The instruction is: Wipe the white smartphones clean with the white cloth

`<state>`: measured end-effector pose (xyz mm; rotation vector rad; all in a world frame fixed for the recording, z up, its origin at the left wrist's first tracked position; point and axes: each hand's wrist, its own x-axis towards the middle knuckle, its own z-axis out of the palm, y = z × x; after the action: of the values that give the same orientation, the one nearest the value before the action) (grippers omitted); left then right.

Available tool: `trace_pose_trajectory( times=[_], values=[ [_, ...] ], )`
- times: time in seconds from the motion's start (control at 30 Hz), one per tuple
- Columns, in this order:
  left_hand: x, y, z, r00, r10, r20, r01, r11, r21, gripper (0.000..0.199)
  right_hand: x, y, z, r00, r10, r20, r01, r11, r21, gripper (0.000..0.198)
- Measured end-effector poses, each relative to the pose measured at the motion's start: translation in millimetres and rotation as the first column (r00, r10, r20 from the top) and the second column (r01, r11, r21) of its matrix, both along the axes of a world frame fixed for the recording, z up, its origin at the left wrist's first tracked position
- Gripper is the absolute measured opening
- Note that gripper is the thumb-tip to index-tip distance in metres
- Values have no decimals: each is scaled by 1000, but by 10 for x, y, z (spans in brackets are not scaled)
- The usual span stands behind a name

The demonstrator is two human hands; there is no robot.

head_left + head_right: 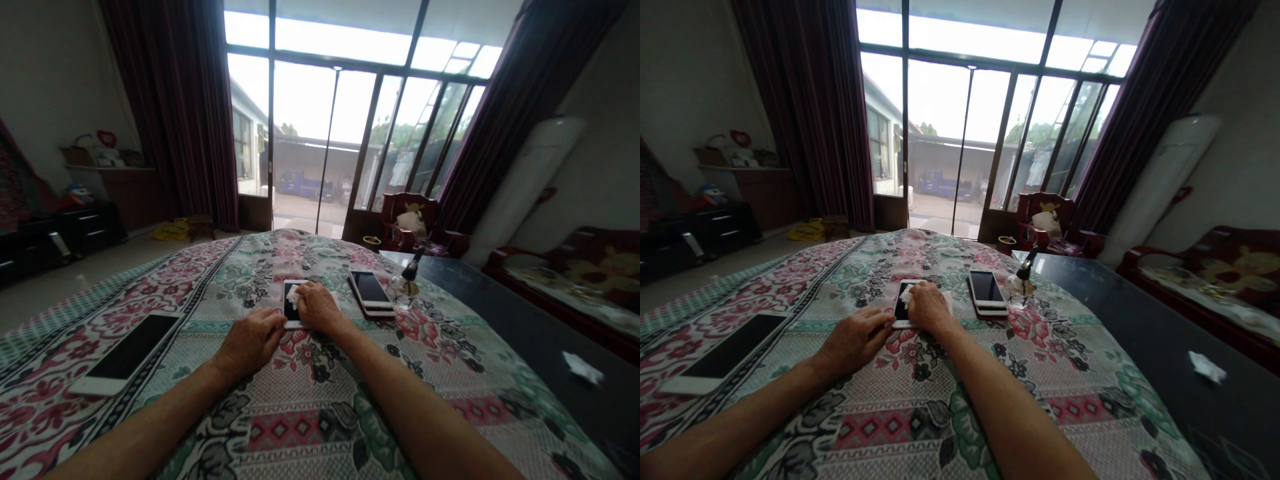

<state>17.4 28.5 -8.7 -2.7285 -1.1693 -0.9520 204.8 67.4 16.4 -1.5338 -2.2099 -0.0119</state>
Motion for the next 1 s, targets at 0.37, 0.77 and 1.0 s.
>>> trace_pose_trajectory(
  times=[0.37,0.77,1.0],
  values=[
    [-34,52,-36,998,54,-38,-54,998,-12,22,8,-49,59,1000,0,17,1,1000,-26,29],
    [-40,-2,73,979,205,-18,-206,978,-39,16,-90,-100,56,997,60,-47,-61,998,-16,29],
    [11,-53,73,949,314,-7,-314,949,-16,57,-112,-102,136,977,-21,-212,9,998,-56,28]
  ],
)
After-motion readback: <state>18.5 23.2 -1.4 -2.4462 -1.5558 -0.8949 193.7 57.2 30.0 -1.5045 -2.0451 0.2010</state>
